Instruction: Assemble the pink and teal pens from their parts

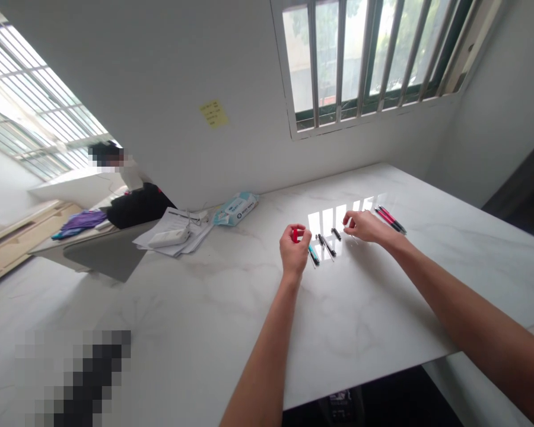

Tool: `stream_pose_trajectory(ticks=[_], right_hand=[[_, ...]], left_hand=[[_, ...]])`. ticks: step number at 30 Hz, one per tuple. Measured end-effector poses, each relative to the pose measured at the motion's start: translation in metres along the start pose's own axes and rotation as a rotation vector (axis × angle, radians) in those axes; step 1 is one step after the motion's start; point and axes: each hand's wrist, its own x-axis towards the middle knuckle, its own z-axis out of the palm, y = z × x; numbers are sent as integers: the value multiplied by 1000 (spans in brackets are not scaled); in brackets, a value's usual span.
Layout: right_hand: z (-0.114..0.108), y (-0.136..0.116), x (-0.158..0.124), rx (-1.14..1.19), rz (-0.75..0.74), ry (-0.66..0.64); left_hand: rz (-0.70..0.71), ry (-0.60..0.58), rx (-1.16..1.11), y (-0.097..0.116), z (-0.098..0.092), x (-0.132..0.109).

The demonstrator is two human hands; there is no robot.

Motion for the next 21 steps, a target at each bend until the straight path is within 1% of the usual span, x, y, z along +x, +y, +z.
stream_pose_trajectory(ticks=[2, 3, 5, 7, 11, 13, 16, 21], right_hand=[[6, 6, -2, 17, -18, -26], [9, 9, -4, 30, -35, -5], [16, 15, -7, 45, -56, 79], [22, 21, -7, 68, -52, 143], [30, 28, -3, 161, -77, 114], [32, 29, 0, 169, -92, 115], [32, 28, 2, 165, -108, 121], [29, 28, 0, 154, -138, 124]], left_hand=[[28, -31, 40, 1, 0, -2], [42, -49, 70, 1, 0, -2], [60, -79, 142, 1, -1, -3], [68, -99, 221, 2, -2, -3], [94, -110, 404, 4, -2, -6], [115, -120, 499, 6, 0, -7], [141, -140, 606, 7, 3, -10], [176, -167, 720, 3, 5, -11]])
